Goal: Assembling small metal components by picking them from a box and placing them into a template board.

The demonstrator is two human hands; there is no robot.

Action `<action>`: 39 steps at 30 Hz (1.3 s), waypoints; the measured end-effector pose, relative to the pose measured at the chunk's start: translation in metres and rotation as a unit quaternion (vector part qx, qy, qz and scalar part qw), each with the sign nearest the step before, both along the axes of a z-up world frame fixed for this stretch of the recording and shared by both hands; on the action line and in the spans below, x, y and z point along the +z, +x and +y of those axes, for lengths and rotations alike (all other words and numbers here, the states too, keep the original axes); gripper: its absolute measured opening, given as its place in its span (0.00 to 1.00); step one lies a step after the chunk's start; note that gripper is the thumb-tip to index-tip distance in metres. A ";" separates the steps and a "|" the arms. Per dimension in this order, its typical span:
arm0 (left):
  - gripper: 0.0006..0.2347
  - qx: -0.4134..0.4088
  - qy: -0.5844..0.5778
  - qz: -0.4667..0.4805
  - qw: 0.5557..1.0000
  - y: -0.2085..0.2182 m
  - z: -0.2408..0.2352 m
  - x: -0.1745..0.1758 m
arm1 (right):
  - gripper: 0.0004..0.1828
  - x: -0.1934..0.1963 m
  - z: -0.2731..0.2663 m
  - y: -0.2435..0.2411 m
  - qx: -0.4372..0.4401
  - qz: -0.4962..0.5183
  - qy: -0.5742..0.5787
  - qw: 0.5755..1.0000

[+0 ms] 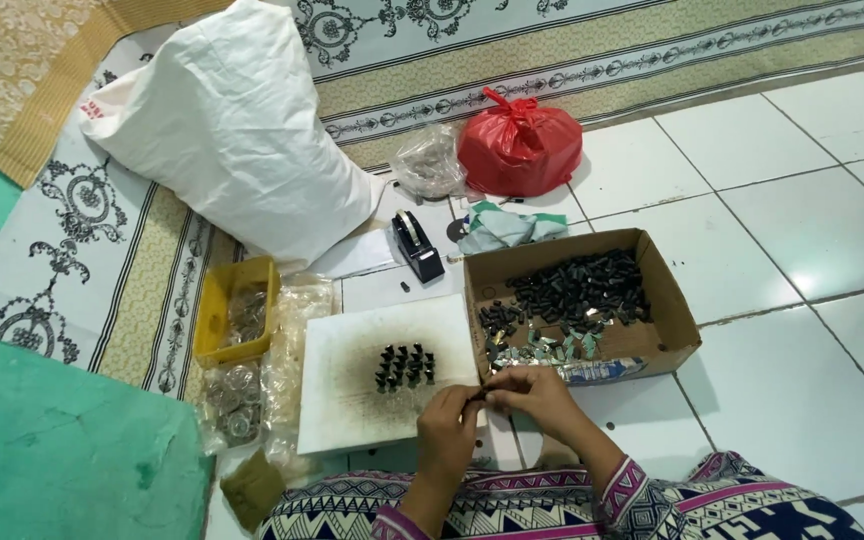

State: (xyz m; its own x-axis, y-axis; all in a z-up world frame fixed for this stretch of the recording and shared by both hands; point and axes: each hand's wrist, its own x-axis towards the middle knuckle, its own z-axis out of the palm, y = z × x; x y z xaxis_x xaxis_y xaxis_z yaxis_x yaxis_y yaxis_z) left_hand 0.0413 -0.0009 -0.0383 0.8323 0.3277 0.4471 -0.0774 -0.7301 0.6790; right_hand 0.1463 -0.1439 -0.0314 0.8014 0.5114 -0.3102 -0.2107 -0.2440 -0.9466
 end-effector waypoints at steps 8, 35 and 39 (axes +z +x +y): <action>0.07 0.021 -0.085 0.020 0.996 -0.052 -0.006 0.022 | 0.06 0.024 -0.002 -0.039 0.032 0.078 0.003 0.996; 0.07 -0.032 -0.464 0.131 0.875 -0.035 0.014 -0.023 | 0.06 0.011 0.006 -0.049 0.059 -0.256 -0.164 0.951; 0.07 -0.021 -0.428 0.165 0.888 -0.034 0.014 -0.022 | 0.05 0.022 0.004 -0.050 0.104 -0.276 -0.217 0.931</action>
State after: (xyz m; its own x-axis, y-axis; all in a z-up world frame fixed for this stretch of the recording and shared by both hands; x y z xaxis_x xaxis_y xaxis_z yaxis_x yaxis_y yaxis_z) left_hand 0.0070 0.0136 -0.0603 0.8914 0.3952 -0.2219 0.2140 0.0645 0.9747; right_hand 0.0966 -0.1397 -0.0095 0.7976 0.5958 -0.0943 0.3724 -0.6093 -0.7000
